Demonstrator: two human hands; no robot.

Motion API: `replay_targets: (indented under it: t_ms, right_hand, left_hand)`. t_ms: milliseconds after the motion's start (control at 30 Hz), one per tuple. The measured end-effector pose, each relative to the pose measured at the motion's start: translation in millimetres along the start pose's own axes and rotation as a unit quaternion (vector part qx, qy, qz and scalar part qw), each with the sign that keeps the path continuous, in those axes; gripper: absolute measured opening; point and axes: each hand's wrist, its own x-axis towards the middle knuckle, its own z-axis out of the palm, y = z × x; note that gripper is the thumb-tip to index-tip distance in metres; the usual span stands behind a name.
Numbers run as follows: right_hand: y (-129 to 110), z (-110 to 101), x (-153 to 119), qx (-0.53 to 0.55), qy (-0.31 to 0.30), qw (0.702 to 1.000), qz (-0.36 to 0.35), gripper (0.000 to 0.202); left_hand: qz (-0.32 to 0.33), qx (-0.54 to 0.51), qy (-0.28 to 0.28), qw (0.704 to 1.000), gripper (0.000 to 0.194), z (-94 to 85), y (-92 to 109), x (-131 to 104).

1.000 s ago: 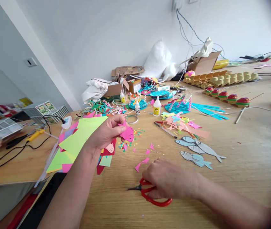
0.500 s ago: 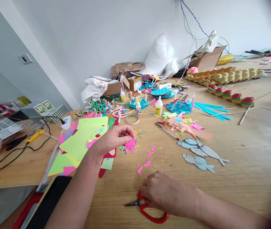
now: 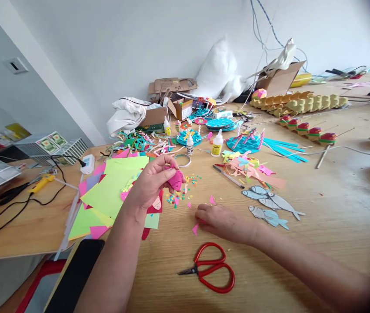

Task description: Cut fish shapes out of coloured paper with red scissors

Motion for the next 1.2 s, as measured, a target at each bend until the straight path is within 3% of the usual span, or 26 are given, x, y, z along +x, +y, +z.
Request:
replay_targets:
  t_ms: [200, 467, 633, 800, 967, 1200]
  right_hand:
    - [-16, 4, 12, -0.042, -0.01, 0.997, 0.059, 0.024]
    - [-8, 7, 10, -0.018, -0.024, 0.995, 0.099, 0.019]
    - [1, -7, 0, 0.008, 0.007, 0.993, 0.122, 0.024]
    - [9, -20, 16, 0.034, 0.021, 0.995, 0.088, 0.021]
    - [12, -14, 45, 0.047, 0.0, 0.997, 0.056, 0.017]
    - [16, -12, 53, 0.042, -0.015, 0.998, 0.054, 0.018]
  left_hand:
    - [0.009, -0.041, -0.012, 0.999, 0.009, -1.0, 8, -5]
    - [0.004, -0.074, -0.036, 0.997, 0.009, -3.7, 6, -4]
    - [0.003, -0.076, -0.019, 0.997, 0.01, -4.9, 9, -3]
    - [0.024, -0.063, -0.003, 0.998, 0.009, 0.5, 18, -4]
    - [0.051, -0.03, 0.008, 0.998, 0.006, 5.4, 30, -5]
    - [0.095, -0.009, 0.016, 0.995, 0.003, 10.3, 36, -9]
